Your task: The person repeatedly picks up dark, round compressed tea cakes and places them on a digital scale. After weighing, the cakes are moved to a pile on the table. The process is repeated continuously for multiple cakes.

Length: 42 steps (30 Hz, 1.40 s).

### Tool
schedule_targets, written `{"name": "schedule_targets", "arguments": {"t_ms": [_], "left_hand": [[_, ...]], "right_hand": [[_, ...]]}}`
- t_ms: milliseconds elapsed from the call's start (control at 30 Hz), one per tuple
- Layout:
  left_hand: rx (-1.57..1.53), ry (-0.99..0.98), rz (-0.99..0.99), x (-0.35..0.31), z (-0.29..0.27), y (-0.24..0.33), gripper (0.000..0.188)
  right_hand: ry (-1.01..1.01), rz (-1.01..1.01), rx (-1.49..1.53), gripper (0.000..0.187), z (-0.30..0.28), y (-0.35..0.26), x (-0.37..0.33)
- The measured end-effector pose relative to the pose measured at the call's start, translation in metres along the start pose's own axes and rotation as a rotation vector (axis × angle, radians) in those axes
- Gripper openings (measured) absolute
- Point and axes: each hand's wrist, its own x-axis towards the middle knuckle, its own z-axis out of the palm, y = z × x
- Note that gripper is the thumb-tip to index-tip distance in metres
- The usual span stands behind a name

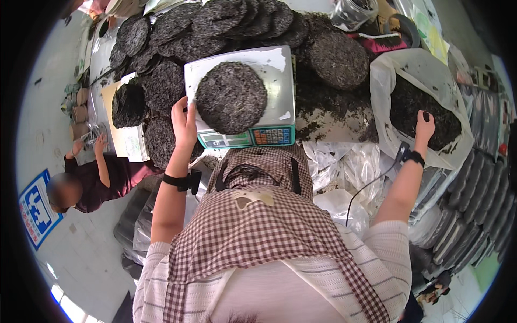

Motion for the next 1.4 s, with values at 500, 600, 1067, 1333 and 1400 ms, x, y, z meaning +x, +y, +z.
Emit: {"name": "schedule_targets", "arguments": {"t_ms": [500,600,1067,1333,1400], "left_hand": [[-0.261,0.081,0.105,0.003,0.009,0.022,0.036],[-0.223,0.109,0.137,0.003,-0.012,0.011,0.038],[0.01,0.099,0.117,0.02,0.047,0.013,0.066],[-0.106,0.17,-0.106,0.048,0.035,0.005,0.072],[-0.148,0.258,-0.044,0.051,0.012,-0.005,0.068]], "right_hand": [[-0.416,-1.274,0.061,0.069,0.106,-0.45,-0.394],[-0.378,-1.278,0.128,0.076,0.039,-0.46,-0.383],[-0.651,-0.451,0.234,0.046,0.101,-0.398,-0.359],[-0.974,0.118,1.109,0.048,0.165,-0.452,-0.347],[-0.981,0.074,1.145,0.05,0.166,-0.492,-0.341]]}}
